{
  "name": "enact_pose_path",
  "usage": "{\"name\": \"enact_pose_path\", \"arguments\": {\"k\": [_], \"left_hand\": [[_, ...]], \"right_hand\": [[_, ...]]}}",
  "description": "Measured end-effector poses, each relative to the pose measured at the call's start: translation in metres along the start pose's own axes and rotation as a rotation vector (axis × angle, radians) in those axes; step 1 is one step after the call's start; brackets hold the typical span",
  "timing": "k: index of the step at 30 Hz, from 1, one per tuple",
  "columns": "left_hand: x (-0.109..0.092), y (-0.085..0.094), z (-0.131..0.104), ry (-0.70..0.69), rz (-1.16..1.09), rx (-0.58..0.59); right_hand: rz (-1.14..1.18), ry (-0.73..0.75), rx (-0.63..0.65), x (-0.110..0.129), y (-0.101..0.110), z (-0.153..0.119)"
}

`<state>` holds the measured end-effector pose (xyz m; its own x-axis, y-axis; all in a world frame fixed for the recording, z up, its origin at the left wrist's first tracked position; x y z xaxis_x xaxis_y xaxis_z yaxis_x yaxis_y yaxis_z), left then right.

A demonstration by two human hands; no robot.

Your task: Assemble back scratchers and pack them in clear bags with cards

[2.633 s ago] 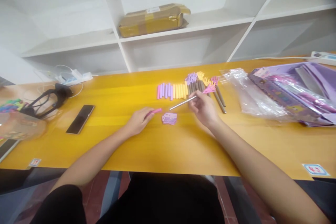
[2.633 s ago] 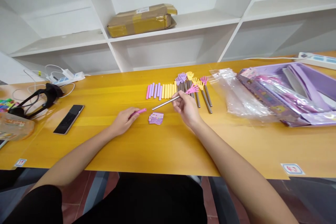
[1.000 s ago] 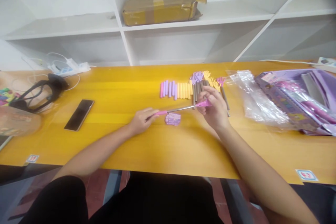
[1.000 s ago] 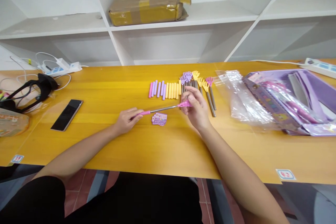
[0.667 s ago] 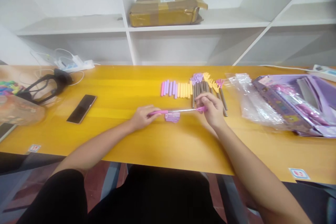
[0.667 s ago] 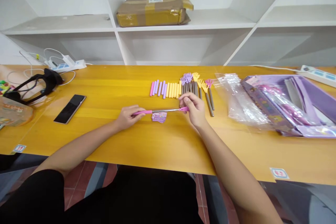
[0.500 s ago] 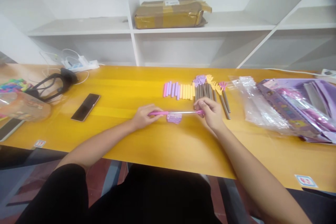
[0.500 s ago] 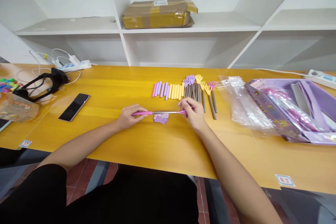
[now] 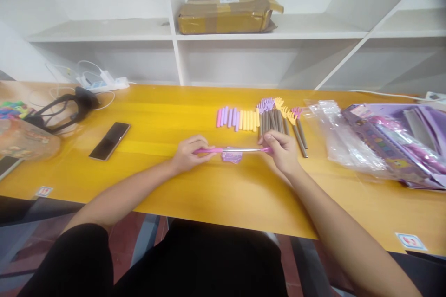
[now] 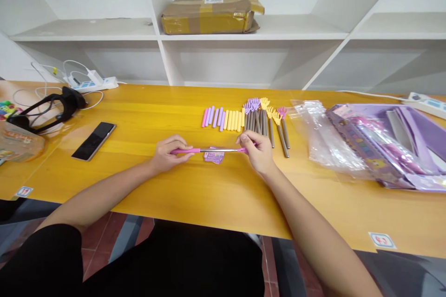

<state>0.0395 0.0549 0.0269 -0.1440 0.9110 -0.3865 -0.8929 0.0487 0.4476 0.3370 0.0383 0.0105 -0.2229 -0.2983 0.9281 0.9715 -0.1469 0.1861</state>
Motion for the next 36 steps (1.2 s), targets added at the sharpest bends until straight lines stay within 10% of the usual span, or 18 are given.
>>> {"name": "enact_pose_path", "arguments": {"k": [36], "left_hand": [[-0.024, -0.011, -0.003, 0.08, -0.013, 0.078]], "right_hand": [[-0.091, -0.032, 0.104, 0.014, -0.048, -0.025]]}}
Point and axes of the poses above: each hand's wrist, its own z-axis towards the middle knuckle, its own y-axis out of the back of the hand, x = y × z, the point moved 6 cm from there along z, towards the middle knuckle
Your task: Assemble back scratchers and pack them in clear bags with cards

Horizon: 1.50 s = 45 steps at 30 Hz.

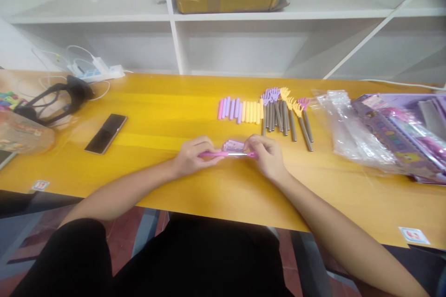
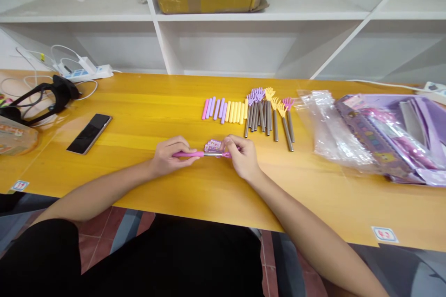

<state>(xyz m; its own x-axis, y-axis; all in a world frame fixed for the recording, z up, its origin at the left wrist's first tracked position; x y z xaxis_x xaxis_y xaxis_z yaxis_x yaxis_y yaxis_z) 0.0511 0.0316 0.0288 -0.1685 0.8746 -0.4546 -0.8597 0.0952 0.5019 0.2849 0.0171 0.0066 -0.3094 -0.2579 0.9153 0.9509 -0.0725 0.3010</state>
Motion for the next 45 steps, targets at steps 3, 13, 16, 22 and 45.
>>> {"name": "enact_pose_path", "arguments": {"k": [3, 13, 16, 22, 45], "left_hand": [[0.015, 0.007, 0.007, 0.205, 0.002, -0.003], [0.07, 0.014, 0.006, 0.519, -0.022, 0.067], [0.057, 0.01, 0.008, 0.326, 0.102, 0.19], [0.025, -0.003, 0.006, 0.001, 0.491, 0.434], [0.003, 0.148, -0.04, 0.08, 0.636, 0.418]], "right_hand": [[-0.088, 0.059, 0.005, 0.001, 0.016, 0.008], [-0.675, 0.596, -0.046, 0.007, 0.019, 0.017], [-0.737, 0.643, -0.039, 0.004, 0.017, 0.016], [-0.817, 0.739, 0.039, 0.028, 0.008, 0.013], [-1.0, 0.596, -0.712, -0.026, 0.27, -0.116]]}}
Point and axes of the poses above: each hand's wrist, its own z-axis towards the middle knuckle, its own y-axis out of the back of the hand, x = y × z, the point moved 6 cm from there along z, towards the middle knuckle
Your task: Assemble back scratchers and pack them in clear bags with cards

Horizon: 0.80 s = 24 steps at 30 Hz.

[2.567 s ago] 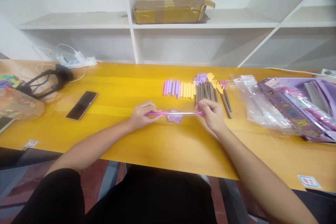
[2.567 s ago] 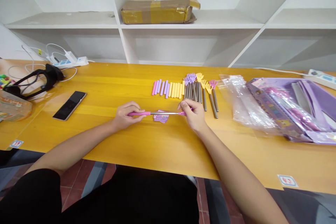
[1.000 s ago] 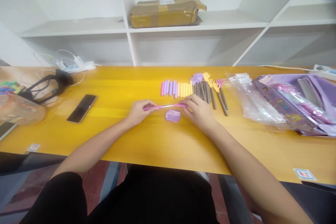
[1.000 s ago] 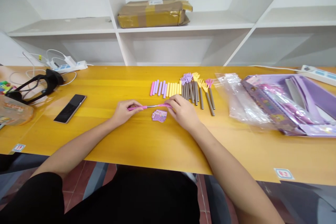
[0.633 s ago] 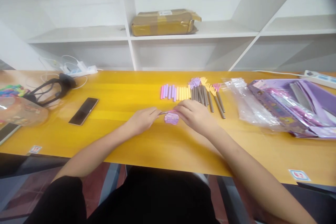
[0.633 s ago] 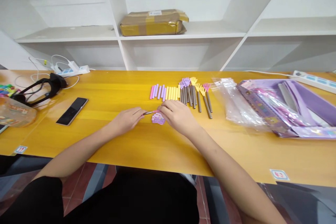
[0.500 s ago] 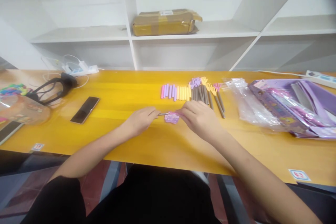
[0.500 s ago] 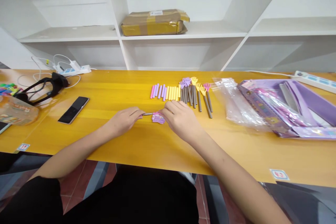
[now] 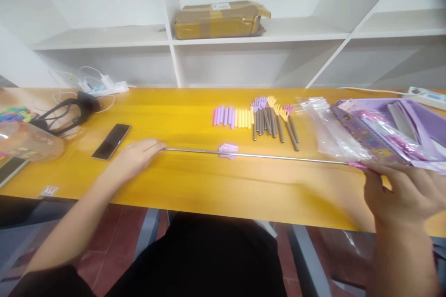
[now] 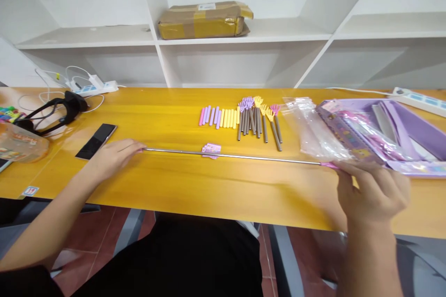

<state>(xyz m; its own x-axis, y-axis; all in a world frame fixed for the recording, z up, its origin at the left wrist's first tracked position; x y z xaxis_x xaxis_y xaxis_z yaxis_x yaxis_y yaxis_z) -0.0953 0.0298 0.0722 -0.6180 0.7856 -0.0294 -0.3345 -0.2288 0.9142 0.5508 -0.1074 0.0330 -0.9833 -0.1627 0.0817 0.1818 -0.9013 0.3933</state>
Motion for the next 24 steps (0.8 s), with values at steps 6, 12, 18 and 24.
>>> {"name": "enact_pose_path", "arguments": {"k": [6, 12, 18, 24], "left_hand": [[-0.011, -0.009, -0.01, -0.037, 0.089, -0.031], [-0.014, -0.006, -0.017, -0.004, 0.108, -0.142], [-0.038, -0.003, -0.019, 0.01, 0.078, -0.257], [-0.048, -0.004, -0.016, -0.004, -0.046, -0.261]], "right_hand": [[-0.116, -0.014, -0.048, 0.004, 0.017, -0.024], [-0.016, -0.133, -0.034, 0.018, 0.015, -0.024], [-0.073, -0.172, 0.091, 0.023, 0.012, -0.034], [-0.168, -0.18, 0.01, -0.004, 0.021, -0.055]]}}
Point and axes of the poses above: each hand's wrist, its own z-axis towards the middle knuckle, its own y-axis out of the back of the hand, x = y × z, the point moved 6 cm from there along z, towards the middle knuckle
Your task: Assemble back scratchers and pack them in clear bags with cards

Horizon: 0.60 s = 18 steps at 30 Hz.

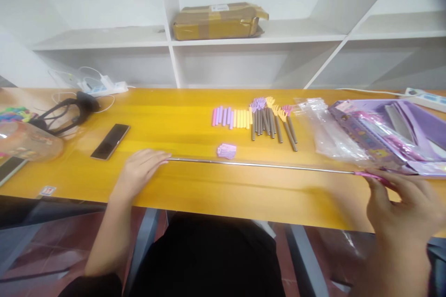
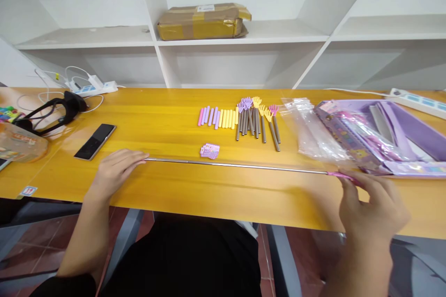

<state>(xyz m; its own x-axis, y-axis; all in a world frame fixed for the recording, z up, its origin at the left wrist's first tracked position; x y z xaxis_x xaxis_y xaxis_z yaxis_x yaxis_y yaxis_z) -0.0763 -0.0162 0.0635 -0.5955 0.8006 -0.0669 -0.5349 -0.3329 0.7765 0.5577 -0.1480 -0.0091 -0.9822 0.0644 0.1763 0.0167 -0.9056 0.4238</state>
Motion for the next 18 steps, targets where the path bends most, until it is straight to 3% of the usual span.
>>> {"name": "enact_pose_path", "arguments": {"k": [3, 5, 7, 11, 13, 15, 18], "left_hand": [[-0.002, 0.002, 0.003, -0.025, -0.037, -0.042], [-0.01, 0.0, 0.009, -0.048, -0.053, -0.057], [-0.03, -0.009, 0.02, -0.074, -0.071, -0.059], [-0.092, -0.037, 0.046, -0.135, -0.054, -0.052], [-0.113, -0.045, 0.052, -0.135, -0.007, -0.073], [-0.122, -0.049, 0.052, -0.139, -0.011, -0.051], [-0.119, -0.049, 0.047, -0.147, -0.051, -0.035]], "right_hand": [[-0.032, -0.048, -0.021, -0.023, 0.0, 0.001], [-0.016, -0.024, -0.029, -0.011, 0.001, 0.007], [0.057, 0.069, -0.008, 0.037, 0.001, 0.012], [0.346, 0.25, 0.182, 0.19, -0.004, 0.009], [0.465, 0.247, 0.194, 0.244, -0.004, 0.003], [0.515, 0.256, 0.2, 0.27, -0.005, -0.003], [0.546, 0.245, 0.216, 0.27, -0.009, -0.009]]}}
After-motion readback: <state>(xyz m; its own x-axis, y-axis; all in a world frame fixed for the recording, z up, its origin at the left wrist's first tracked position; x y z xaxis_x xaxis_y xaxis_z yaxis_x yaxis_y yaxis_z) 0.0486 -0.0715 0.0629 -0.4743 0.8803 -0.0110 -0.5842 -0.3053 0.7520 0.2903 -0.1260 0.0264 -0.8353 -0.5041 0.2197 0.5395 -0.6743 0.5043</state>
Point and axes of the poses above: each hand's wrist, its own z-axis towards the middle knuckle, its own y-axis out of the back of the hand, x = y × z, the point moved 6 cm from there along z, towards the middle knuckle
